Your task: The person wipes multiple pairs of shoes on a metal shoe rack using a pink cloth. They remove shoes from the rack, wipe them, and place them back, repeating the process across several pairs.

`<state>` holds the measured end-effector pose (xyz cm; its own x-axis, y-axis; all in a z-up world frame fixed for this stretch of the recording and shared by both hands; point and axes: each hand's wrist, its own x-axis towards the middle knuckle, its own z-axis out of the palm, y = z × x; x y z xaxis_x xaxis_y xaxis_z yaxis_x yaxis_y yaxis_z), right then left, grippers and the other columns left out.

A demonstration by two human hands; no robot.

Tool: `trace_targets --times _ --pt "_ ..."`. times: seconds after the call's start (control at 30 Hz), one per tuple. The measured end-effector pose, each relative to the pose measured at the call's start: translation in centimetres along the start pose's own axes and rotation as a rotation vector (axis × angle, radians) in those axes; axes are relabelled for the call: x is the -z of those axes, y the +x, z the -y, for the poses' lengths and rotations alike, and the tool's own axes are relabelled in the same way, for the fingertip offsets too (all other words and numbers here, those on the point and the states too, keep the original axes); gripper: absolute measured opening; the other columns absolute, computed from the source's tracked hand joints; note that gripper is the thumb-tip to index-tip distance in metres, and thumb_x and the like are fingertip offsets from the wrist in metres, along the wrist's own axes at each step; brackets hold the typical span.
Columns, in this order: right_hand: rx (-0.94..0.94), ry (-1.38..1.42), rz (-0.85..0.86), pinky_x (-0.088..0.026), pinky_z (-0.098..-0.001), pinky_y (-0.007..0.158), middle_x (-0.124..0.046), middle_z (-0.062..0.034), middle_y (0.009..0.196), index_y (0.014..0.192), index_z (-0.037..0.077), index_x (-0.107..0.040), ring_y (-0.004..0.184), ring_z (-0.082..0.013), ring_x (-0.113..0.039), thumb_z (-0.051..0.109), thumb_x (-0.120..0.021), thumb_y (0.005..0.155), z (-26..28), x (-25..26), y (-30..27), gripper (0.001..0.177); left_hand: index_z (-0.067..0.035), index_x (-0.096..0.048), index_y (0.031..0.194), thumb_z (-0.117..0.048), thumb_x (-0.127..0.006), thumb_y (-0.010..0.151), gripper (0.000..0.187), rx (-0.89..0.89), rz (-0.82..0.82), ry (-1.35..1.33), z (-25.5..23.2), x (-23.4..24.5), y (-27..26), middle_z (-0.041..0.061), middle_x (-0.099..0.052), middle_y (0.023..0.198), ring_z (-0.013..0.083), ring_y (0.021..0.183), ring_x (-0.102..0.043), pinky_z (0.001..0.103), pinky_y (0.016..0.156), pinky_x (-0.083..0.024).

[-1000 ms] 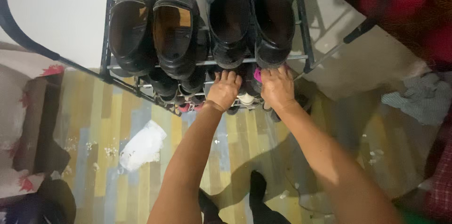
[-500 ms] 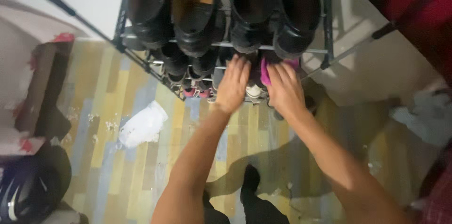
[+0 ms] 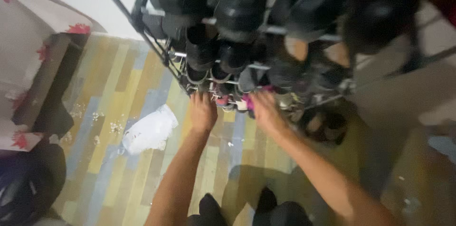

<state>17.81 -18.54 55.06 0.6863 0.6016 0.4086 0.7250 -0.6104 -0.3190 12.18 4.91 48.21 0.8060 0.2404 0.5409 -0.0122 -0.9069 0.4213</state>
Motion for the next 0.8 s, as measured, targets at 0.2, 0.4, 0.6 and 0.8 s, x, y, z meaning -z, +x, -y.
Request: trace_targets --times 0.2,0.4,0.6,0.8 --pt "-0.041 -0.136 -0.070 -0.043 -0.0483 0.105 -0.063 -0.0229 0.127 0.127 -0.005 -0.061 0.119 -0.0430 -0.053 0.012 -0.062 0.091 -4.4 -6.9 4.9 0.039 -0.002 -0.064 0.114 -0.012 -0.066 0.090 0.027 0.083 -0.076 -0.041 3.9 -6.0 8.5 0.024 -0.064 0.114 0.0464 0.109 -0.057 0.054 0.097 -0.047" --pt "-0.282 -0.157 0.117 -0.039 -0.0527 0.106 -0.061 -0.0295 0.124 0.124 -0.006 -0.065 0.118 -0.0469 -0.050 0.038 -0.067 0.095 -8.9 -10.2 7.3 0.053 -0.003 -0.068 0.107 -0.017 -0.058 0.094 0.022 0.287 0.106 0.090 6.9 -13.1 13.0 0.024 -0.067 0.113 0.0444 0.105 -0.063 0.053 0.090 -0.052" --pt "-0.288 -0.189 0.111 -0.040 -0.0514 0.103 -0.061 -0.0309 0.122 0.106 -0.004 -0.073 0.119 -0.0479 -0.048 0.048 -0.076 0.085 -11.5 -12.0 9.0 0.056 -0.003 -0.070 0.102 -0.018 -0.052 0.096 0.024 0.159 0.000 0.133 8.6 -15.5 13.4 0.024 -0.068 0.110 0.0435 0.098 -0.069 0.053 0.080 -0.057" --pt "-0.159 -0.179 -0.091 -0.044 -0.0507 0.102 -0.063 -0.0275 0.117 0.108 -0.004 -0.070 0.115 -0.0465 -0.054 0.030 -0.076 0.088 -10.6 -12.4 8.9 0.040 -0.003 -0.067 0.099 -0.009 -0.059 0.087 0.016 0.075 -0.045 0.090 6.7 -10.9 11.0 0.025 -0.064 0.112 0.0468 0.088 -0.069 0.054 0.074 -0.058"
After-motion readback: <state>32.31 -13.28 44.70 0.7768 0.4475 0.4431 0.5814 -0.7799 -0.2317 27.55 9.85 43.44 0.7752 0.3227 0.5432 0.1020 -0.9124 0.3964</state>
